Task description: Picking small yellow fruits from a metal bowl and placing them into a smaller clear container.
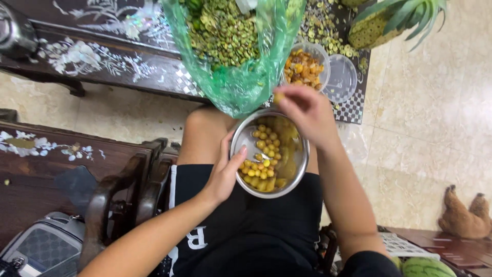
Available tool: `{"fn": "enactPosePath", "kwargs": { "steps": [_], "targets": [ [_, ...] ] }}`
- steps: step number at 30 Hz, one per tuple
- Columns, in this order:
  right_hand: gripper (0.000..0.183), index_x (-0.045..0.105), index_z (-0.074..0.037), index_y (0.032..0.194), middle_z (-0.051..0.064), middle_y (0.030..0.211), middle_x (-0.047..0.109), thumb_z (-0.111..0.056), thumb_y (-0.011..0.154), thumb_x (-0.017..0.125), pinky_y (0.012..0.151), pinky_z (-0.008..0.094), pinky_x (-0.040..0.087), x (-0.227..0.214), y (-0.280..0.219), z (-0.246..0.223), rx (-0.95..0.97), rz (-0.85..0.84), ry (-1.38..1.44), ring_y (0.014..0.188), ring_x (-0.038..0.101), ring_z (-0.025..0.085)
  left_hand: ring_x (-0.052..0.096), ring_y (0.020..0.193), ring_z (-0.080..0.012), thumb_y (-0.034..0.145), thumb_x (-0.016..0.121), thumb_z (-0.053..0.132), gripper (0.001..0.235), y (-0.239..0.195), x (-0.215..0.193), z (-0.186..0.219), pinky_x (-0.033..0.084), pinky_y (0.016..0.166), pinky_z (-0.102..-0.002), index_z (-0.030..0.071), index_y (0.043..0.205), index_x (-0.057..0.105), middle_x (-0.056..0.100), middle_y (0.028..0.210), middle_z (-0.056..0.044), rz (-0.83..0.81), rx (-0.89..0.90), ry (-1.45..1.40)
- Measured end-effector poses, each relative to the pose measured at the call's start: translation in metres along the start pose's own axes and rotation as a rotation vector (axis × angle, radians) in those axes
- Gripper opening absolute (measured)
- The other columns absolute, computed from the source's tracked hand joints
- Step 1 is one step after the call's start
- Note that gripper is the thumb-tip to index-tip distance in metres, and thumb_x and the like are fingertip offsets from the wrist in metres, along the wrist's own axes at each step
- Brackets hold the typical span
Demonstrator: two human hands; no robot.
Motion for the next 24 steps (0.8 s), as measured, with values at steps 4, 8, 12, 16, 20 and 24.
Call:
{"fn": "enactPosePath", "kwargs": {
  "steps": [4, 8, 12, 16, 20, 24],
  "targets": [
    [0.019, 0.074, -0.004, 0.117, 0.004, 0.1, 0.077, -0.015, 0.101, 0.073, 0.082, 0.025, 0.057, -0.002, 0.094, 0.0, -0.128, 0.044, -0.286, 0.089, 0.071, 0.011, 0.042, 0.143, -0.0241, 0.103, 0.05, 0.036, 0.064, -0.001, 0.001, 0.0, 0.031, 0.118, -0.036, 0.002, 0.153, 0.029, 0.046, 0.151, -0.018, 0.005, -0.047, 0.021],
    [0.021, 0.077, -0.007, 0.112, 0.009, 0.096, 0.079, -0.02, 0.096, 0.077, 0.076, 0.031, 0.058, 0.014, 0.164, 0.007, -0.285, 0.042, -0.612, 0.08, 0.076, 0.017, 0.043, 0.143, -0.0243, 0.101, 0.05, 0.038, 0.066, -0.003, 0.0, 0.002, 0.031, 0.118, -0.036, 0.003, 0.153, 0.029, 0.048, 0.15, -0.018, -0.002, -0.083, 0.032],
    [0.018, 0.079, -0.005, 0.106, 0.016, 0.094, 0.077, -0.019, 0.095, 0.079, 0.077, 0.038, 0.057, 0.03, 0.191, 0.016, -0.419, 0.002, -0.739, 0.079, 0.073, 0.028, 0.044, 0.142, -0.0245, 0.101, 0.05, 0.039, 0.066, -0.002, 0.0, 0.002, 0.031, 0.117, -0.036, 0.003, 0.153, 0.029, 0.048, 0.149, -0.018, 0.012, -0.09, 0.025],
    [0.015, 0.079, -0.006, 0.102, 0.017, 0.092, 0.076, -0.018, 0.093, 0.078, 0.075, 0.038, 0.057, 0.031, 0.201, 0.025, -0.3, 0.002, -0.743, 0.078, 0.074, 0.029, 0.043, 0.142, -0.0249, 0.1, 0.05, 0.042, 0.069, -0.003, 0.0, 0.003, 0.031, 0.117, -0.036, 0.004, 0.153, 0.029, 0.048, 0.15, -0.019, 0.006, -0.121, 0.005],
    [0.014, 0.078, -0.005, 0.103, 0.017, 0.093, 0.075, -0.016, 0.093, 0.078, 0.077, 0.038, 0.056, 0.025, 0.204, 0.026, -0.315, 0.027, -0.774, 0.081, 0.073, 0.028, 0.043, 0.143, -0.0252, 0.099, 0.051, 0.045, 0.071, -0.002, 0.002, -0.003, 0.03, 0.118, -0.036, 0.005, 0.153, 0.028, 0.048, 0.15, -0.019, -0.006, -0.156, -0.024],
    [0.015, 0.077, -0.004, 0.106, 0.014, 0.095, 0.077, -0.016, 0.097, 0.077, 0.078, 0.035, 0.057, 0.014, 0.21, 0.035, -0.279, 0.006, -0.725, 0.082, 0.074, 0.023, 0.043, 0.143, -0.0258, 0.099, 0.051, 0.045, 0.072, -0.001, 0.002, -0.003, 0.03, 0.118, -0.036, 0.005, 0.153, 0.028, 0.048, 0.15, -0.02, -0.009, -0.152, -0.028]
  ]
}}
Point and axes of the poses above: each hand's wrist, its own y-axis towards the middle knuckle, its own x-axis out of the palm, z = x × y, the point moved 6 cm from there along y, towards the middle knuckle
